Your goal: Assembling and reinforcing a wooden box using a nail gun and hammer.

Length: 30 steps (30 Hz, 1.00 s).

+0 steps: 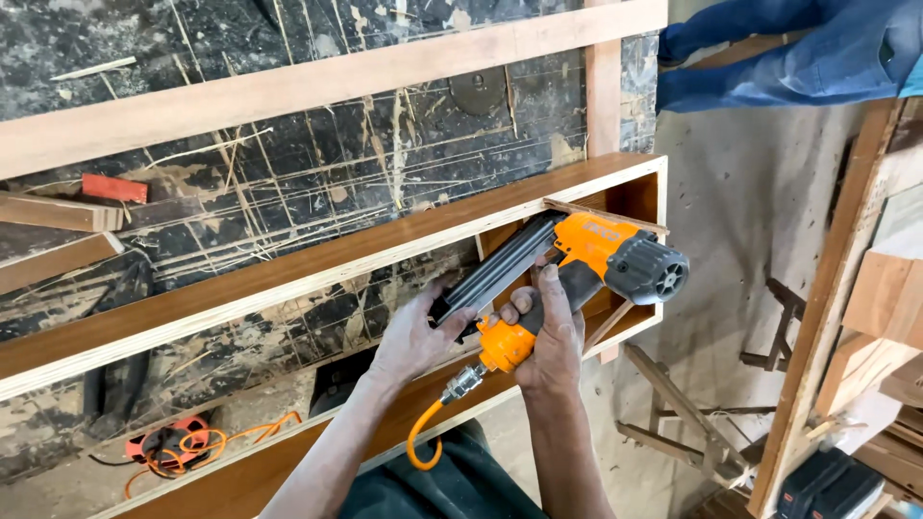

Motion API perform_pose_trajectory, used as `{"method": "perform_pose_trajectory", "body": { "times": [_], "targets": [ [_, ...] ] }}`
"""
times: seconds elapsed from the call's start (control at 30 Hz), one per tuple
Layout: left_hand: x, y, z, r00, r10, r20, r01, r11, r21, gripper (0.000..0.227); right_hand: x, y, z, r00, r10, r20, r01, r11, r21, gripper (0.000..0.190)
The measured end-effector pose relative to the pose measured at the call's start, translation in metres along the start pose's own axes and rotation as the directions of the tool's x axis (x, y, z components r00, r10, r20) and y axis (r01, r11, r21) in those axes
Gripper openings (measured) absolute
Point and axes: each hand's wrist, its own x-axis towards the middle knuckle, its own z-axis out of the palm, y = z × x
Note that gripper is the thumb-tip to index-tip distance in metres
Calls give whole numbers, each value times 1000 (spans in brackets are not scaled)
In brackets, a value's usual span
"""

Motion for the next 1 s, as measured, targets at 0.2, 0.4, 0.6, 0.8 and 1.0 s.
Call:
{"method": "perform_pose_trajectory", "body": {
  "times": [0.2, 0.4, 0.6, 0.8, 1.0],
  "targets": [
    [-5, -3, -1, 992, 112, -60, -110, 993, 48, 72, -6, -1, 8, 999, 1, -45, -2, 1000, -24, 37],
    [15, -42, -5, 955, -274, 116, 295, 917, -268, 52, 1, 4, -2, 997, -78, 29, 75, 992, 101, 29],
    [-1, -161, 29, 934, -260, 245, 317, 286, -904, 42, 0, 0, 2, 999, 1, -47, 4, 994, 106, 31],
    [-25, -135, 100, 953, -62, 295, 258, 677, -690, 43, 1, 1, 8, 998, -28, -57, 32, 997, 76, 34],
    [1, -86, 132, 904, -195, 380, 361, -124, -924, 55, 0, 1, 14, 993, -15, -113, 24, 997, 79, 39]
  ]
}}
